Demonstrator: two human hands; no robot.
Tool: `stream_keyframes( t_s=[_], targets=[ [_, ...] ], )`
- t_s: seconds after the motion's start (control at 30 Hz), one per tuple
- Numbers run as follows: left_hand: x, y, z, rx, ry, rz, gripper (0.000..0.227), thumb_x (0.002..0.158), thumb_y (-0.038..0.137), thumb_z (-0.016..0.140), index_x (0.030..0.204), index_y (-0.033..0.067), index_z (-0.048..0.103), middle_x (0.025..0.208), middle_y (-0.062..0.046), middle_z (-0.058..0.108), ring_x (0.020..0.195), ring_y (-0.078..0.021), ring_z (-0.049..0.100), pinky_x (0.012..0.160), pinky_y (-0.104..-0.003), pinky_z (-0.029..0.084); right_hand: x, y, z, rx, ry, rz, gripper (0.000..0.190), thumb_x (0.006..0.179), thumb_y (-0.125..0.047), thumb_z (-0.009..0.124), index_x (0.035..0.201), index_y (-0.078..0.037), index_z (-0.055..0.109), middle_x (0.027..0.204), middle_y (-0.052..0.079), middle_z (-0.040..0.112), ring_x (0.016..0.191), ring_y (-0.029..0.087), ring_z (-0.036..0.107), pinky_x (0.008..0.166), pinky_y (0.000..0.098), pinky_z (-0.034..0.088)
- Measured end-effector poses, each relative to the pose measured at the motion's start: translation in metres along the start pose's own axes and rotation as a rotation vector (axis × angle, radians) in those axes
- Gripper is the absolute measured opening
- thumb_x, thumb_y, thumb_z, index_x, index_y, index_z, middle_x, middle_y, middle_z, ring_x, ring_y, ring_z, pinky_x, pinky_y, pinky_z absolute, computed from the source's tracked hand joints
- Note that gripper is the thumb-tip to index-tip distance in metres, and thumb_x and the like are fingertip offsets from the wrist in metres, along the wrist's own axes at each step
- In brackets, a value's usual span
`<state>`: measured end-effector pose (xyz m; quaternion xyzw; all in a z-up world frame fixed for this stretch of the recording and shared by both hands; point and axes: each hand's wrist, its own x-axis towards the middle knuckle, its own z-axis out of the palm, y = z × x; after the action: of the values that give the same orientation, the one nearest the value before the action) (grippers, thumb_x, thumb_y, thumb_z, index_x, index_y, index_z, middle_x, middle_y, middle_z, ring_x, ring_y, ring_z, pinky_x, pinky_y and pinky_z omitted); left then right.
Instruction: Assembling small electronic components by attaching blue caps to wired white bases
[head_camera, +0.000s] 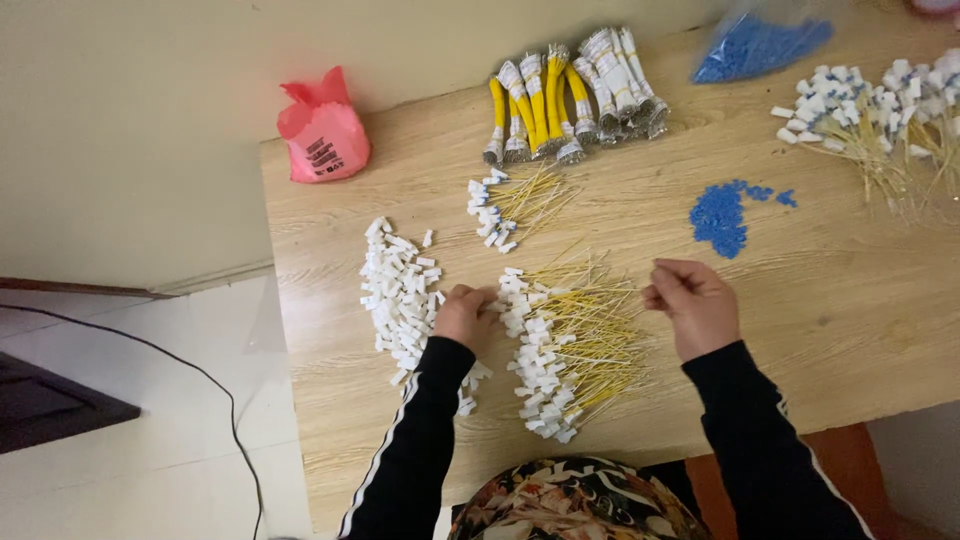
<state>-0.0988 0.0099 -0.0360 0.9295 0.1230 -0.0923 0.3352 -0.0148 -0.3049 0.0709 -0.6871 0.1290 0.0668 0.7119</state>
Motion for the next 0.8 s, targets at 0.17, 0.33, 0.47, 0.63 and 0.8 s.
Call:
stream_keyframes(
  t_s=[0.17,0.33,0.47,0.63,0.8],
  targets=[
    [-0.026,0.055,-0.061,-0.477,0.04,-0.161,0.029,0.076,0.021,0.078,0.104,0.0253,0.073,0.098,-0.003,0.07,0.09,-0.0176,0.07,0.076,-0.03,0.058,-0.065,-0.088,0.055,0.033,-0.122,-0.058,0.014,0.087,0.0,0.068,0.101,0.002,0.066,0.079,0.016,0.067,0.07,0.023,0.07,0.066,0.0358,0.062],
    [-0.04,0.12,-0.083,-1.02,-0.013,-0.1,0.042,0.076,0.008,0.08,0.116,0.0087,0.069,0.091,-0.011,0.073,0.076,-0.0154,0.07,0.063,-0.023,0.059,-0.082,-0.107,0.093,-0.042,-0.268,-0.273,0.011,0.081,0.005,0.071,0.091,0.001,0.07,0.076,0.015,0.072,0.068,0.017,0.07,0.063,0.0325,0.06],
    [-0.048,0.17,-0.092,-1.129,-0.004,-0.042,0.035,0.071,0.004,0.084,0.104,0.0007,0.072,0.082,-0.011,0.072,0.07,-0.013,0.068,0.06,-0.022,0.059,-0.072,-0.106,0.099,-0.138,-0.309,-0.517,0.007,0.082,0.005,0.07,0.089,0.003,0.071,0.075,0.015,0.066,0.065,0.019,0.066,0.058,0.0318,0.056],
    [-0.05,0.175,-0.087,-1.115,0.003,0.012,0.031,0.073,0.004,0.083,0.102,0.0005,0.073,0.081,-0.01,0.073,0.07,-0.01,0.065,0.06,-0.022,0.058,-0.069,-0.102,0.096,-0.035,-0.347,-0.504,0.004,0.085,0.005,0.068,0.089,0.006,0.07,0.073,0.015,0.06,0.063,0.017,0.064,0.057,0.0312,0.058],
    [-0.045,0.163,-0.064,-1.176,0.024,-0.014,0.03,0.075,0.006,0.082,0.102,-0.0006,0.072,0.077,-0.011,0.071,0.066,-0.0118,0.066,0.06,-0.022,0.058,-0.066,-0.096,0.09,-0.066,-0.369,-0.531,0.01,0.089,0.003,0.063,0.095,0.009,0.069,0.079,0.016,0.061,0.066,0.019,0.066,0.061,0.0316,0.056]
  ],
)
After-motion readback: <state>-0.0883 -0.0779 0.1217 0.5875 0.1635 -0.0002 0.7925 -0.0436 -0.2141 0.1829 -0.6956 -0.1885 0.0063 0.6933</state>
